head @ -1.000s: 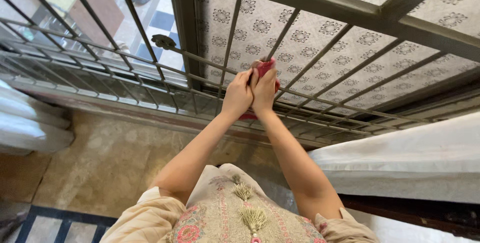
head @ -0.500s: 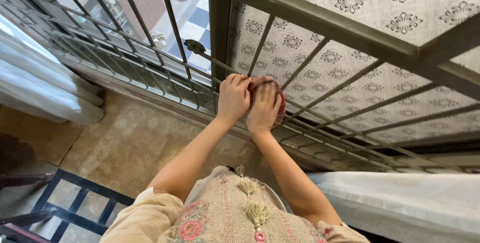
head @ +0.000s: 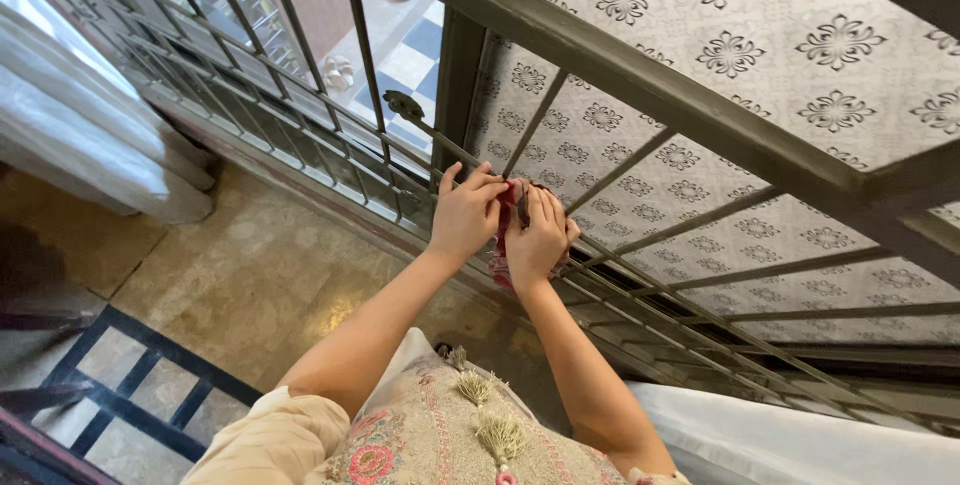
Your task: The person wipes a metal window grill using a striped cloth, moving the cloth along the vertical and horizontal bars to clean them.
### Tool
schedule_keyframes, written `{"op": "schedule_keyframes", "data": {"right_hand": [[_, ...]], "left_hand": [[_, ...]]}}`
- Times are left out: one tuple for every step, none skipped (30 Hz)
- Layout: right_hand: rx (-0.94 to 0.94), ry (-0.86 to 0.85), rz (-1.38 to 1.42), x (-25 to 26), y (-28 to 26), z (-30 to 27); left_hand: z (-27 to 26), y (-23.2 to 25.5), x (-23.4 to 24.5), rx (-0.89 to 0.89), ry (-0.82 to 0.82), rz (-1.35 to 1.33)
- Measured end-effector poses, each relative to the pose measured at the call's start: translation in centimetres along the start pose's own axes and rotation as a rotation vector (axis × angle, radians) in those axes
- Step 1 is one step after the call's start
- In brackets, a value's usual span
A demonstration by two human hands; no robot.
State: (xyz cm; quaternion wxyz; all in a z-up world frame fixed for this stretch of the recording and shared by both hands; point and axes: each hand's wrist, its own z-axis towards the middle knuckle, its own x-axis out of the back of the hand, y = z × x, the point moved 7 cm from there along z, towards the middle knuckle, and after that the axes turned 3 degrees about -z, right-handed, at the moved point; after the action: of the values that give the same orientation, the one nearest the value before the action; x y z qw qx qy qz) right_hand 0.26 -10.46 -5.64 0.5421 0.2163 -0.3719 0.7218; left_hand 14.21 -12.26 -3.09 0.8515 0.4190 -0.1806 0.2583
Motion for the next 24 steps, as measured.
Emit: {"op": "schedule_keyframes", "data": {"right_hand": [[-0.023,0.034,-0.028,-0.1,-0.1,-0.1],[-0.045,0.067,-0.056,-0.1,-0.2,-0.3],[-0.045,0.062,-0.057,-0.2,-0.3,-0.4],[-0.056,0.061,-0.052,-0.3,-0.3,-0.5],[-0.067,0.065,-0.047,-0.4,-0.4,-0.4],[-0.066,0.066,-0.048,-0.5,-0.4,-0.4],[-0.057,0.084,-0.043,-0.5,-0.4,-0.4],[-0.047,0.102,-0.038,-0.5,-0.5,-0.5],[-0.050,0.106,-0.041,-0.6,-0.4,-0.6],[-0.048,0.126,-0.023,-0.6,-0.3,-0.7],[-0.049,0.149,-0.007,-0.7,-0.3,-0.8],[-0.056,0.156,-0.013,-0.8,-0.4,-0.8],[-0.047,0.161,0.042,-0.8,-0.6,-1.0],[-0.037,0.166,0.097,-0.9,-0.9,-1.0],[-0.051,0.175,0.085,-1.0,-1.3,-1.1],[-0.085,0.156,0.157,-1.5,-1.9,-0.9],[-0.118,0.142,0.230,-1.8,-2.6,-0.7],[-0.131,0.157,0.219,-1.5,-3.4,-0.7],[-0.192,0.173,0.246,-1.1,-3.9,-0.5],[-0.252,0.190,0.274,-0.6,-4.3,-0.2],[-0.261,0.208,0.264,0.1,-4.9,0.2],[-0.385,0.175,0.409,0.2,-4.7,0.3],[-0.505,0.139,0.554,0.1,-4.4,0.3],[-0.512,0.157,0.543,0.7,-4.8,0.6]], "left_hand": [[-0.1,-0.1,-0.1,0.007,-0.005,-0.014],[-0.2,-0.3,-0.1,0.013,-0.010,-0.027],[-0.3,-0.6,-0.1,0.018,-0.012,-0.028],[-0.3,-0.9,-0.1,0.039,-0.003,-0.111],[-0.1,-1.3,0.0,0.054,0.008,-0.193],[0.1,-1.5,0.1,0.054,0.009,-0.194],[0.2,-1.8,0.3,0.071,0.029,-0.242],[0.2,-2.1,0.5,0.089,0.049,-0.290],[0.3,-2.1,0.5,0.084,0.046,-0.292],[0.3,-2.2,0.7,0.093,0.074,-0.304],[0.5,-2.2,1.0,0.099,0.099,-0.317],[0.7,-2.1,1.1,0.091,0.092,-0.322],[0.9,-2.2,1.2,0.123,0.072,-0.337],[1.0,-2.4,1.4,0.154,0.051,-0.351],[1.2,-2.3,1.6,0.145,0.036,-0.360],[1.5,-2.1,2.1,0.113,0.047,-0.339],[1.8,-1.8,2.6,0.077,0.059,-0.319],[1.9,-1.4,2.8,0.063,0.045,-0.329],[2.2,-1.4,3.2,0.079,0.050,-0.350],[2.6,-1.3,3.6,0.096,0.054,-0.371],[3.1,-1.2,4.0,0.080,0.043,-0.381],[3.5,-0.9,4.8,0.023,0.062,-0.369],[3.7,-0.3,5.2,-0.030,0.082,-0.361],[3.9,0.1,5.3,-0.043,0.071,-0.375]]}}
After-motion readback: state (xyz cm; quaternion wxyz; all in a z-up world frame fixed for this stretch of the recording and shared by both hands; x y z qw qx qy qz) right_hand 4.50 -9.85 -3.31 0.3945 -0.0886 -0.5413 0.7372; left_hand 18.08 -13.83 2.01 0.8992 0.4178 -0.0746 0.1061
